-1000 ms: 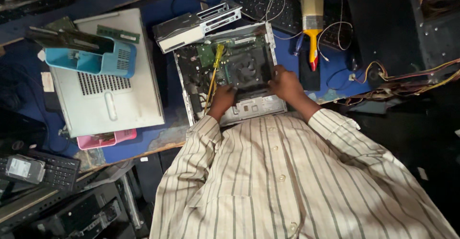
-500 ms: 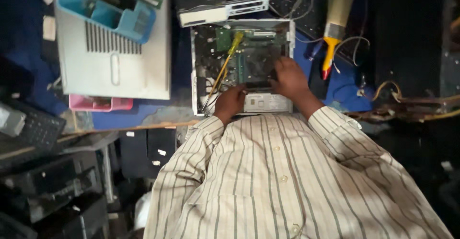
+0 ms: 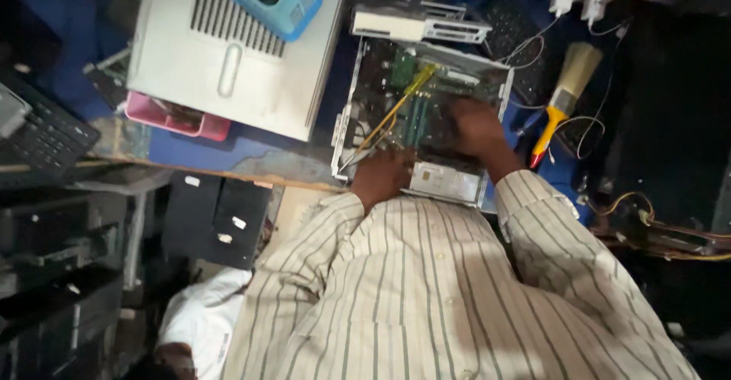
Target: The person cleans a CPU cooler with a brush, then installs it into a computer case. They use a screwdriver to secure the cooler and other components inside the case.
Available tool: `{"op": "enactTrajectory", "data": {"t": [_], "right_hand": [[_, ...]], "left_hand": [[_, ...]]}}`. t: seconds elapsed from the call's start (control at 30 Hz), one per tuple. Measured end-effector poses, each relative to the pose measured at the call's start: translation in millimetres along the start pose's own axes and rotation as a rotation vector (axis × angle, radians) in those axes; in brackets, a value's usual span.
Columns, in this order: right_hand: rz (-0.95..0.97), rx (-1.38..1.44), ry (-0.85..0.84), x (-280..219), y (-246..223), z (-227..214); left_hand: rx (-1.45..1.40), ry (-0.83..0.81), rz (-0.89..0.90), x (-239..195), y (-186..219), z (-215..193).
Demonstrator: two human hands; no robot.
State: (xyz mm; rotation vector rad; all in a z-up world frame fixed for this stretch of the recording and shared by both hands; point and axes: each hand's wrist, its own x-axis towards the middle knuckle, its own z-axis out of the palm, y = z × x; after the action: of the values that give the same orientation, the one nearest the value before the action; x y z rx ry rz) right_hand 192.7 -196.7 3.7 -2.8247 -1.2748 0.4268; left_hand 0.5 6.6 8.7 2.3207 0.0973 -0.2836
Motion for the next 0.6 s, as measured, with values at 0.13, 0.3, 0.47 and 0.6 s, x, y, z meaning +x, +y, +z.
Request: {"op": "enactTrajectory", "data": {"t": [0.13, 0.3, 0.47, 0.6], "right_hand": [[-0.087, 0.071, 0.122, -1.1, 8.9, -3.1], [-0.028, 0.114, 0.033, -4.4, 9.9, -3.5], [-0.039, 0.089, -0.008, -2.4, 11.9, 3.4], [-0.098, 0.107, 0.028, -2.0, 13.5, 6.4]], "left_hand": [[-0.011, 0.154, 0.273, -1.8, -20.0, -6.6], [-0.247, 0.066, 0.197, -0.7, -39.1, 4.6], [-0.338, -0.01, 0.227, 18.8, -62.1, 25.8], [-0.517, -0.152, 0.177, 33.6, -75.7, 40.6]]}}
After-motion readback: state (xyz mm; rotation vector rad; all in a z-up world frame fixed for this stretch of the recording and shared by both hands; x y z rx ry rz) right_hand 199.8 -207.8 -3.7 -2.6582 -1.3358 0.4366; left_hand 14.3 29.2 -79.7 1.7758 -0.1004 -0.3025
